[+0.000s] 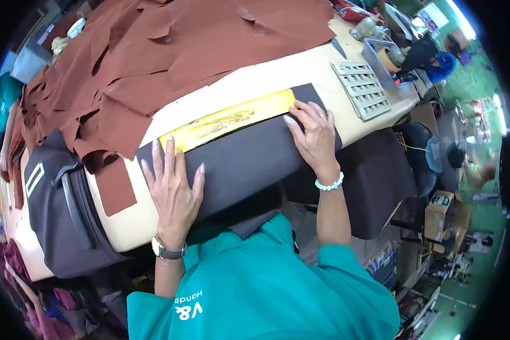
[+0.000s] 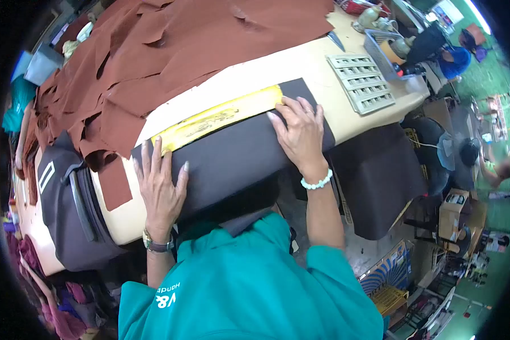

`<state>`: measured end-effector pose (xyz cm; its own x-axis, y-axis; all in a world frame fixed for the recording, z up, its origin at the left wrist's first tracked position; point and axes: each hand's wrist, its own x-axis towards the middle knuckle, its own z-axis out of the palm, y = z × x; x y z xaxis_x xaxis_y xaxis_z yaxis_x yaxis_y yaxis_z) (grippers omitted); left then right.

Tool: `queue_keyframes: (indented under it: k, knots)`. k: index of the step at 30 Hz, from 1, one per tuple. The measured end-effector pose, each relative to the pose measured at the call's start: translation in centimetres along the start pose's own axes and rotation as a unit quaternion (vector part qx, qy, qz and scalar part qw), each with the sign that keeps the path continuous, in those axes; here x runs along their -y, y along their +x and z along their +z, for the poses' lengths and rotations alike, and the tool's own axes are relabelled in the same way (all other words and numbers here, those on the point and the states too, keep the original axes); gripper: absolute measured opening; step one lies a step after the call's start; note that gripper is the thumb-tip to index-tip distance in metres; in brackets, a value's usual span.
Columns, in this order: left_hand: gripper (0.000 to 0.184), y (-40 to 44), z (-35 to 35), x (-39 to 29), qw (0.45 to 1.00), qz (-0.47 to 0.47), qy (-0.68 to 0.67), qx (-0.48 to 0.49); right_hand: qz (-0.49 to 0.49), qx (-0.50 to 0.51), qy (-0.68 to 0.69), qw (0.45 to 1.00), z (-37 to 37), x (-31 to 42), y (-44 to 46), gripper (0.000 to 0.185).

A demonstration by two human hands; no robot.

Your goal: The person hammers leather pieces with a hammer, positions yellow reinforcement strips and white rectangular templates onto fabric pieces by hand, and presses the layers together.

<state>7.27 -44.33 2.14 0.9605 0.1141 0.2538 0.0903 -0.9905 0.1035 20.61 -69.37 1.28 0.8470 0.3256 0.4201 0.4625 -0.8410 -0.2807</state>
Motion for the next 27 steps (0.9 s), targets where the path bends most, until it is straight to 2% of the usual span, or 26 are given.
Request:
queue_keyframes:
  k: [1, 4, 6, 8, 10, 14, 18, 27]
  knots:
    - [0.050, 0.5, 0.2, 0.3, 1.000, 0.030, -0.004, -0.006, -0.001, 0.013, 0.009, 1.000, -0.4, 0.0, 0.5, 0.023]
    - [0.049, 1.5, 0.3, 0.1, 0.997, 0.003, -0.066, 0.048, 0.016, 0.048, 0.136, 0.989, -0.7, -3.8, 2.1, 0.020]
    - [0.049, 2.0, 0.1, -0.3, 0.998, 0.024, -0.053, 0.036, 0.025, -0.110, 0.065, 0.992, -0.7, -7.0, 2.8, 0.016]
    - [0.049, 1.9, 0.2, -0.6, 0.999, 0.042, -0.025, 0.015, 0.102, -0.139, -0.042, 0.984, -1.2, -10.5, 3.5, 0.016]
    - [0.050, 1.8, 0.8, -0.8, 0.998, 0.063, 0.016, -0.021, 0.165, -0.128, -0.102, 0.973, -1.9, -12.2, 4.5, 0.019]
    - [0.050, 1.9, 0.6, -1.0, 0.999, 0.043, 0.000, -0.001, 0.312, -0.068, -0.139, 0.938, -2.0, -12.6, 6.6, 0.033]
    - [0.051, 2.0, 0.7, -1.1, 0.999, 0.048, 0.006, -0.011, 0.333, -0.094, -0.154, 0.925, -1.0, -12.5, 7.0, 0.050]
    - [0.049, 2.0, 0.5, -1.2, 0.999, 0.042, 0.002, -0.009, 0.342, -0.031, -0.150, 0.927, -1.5, -12.4, 7.5, 0.055]
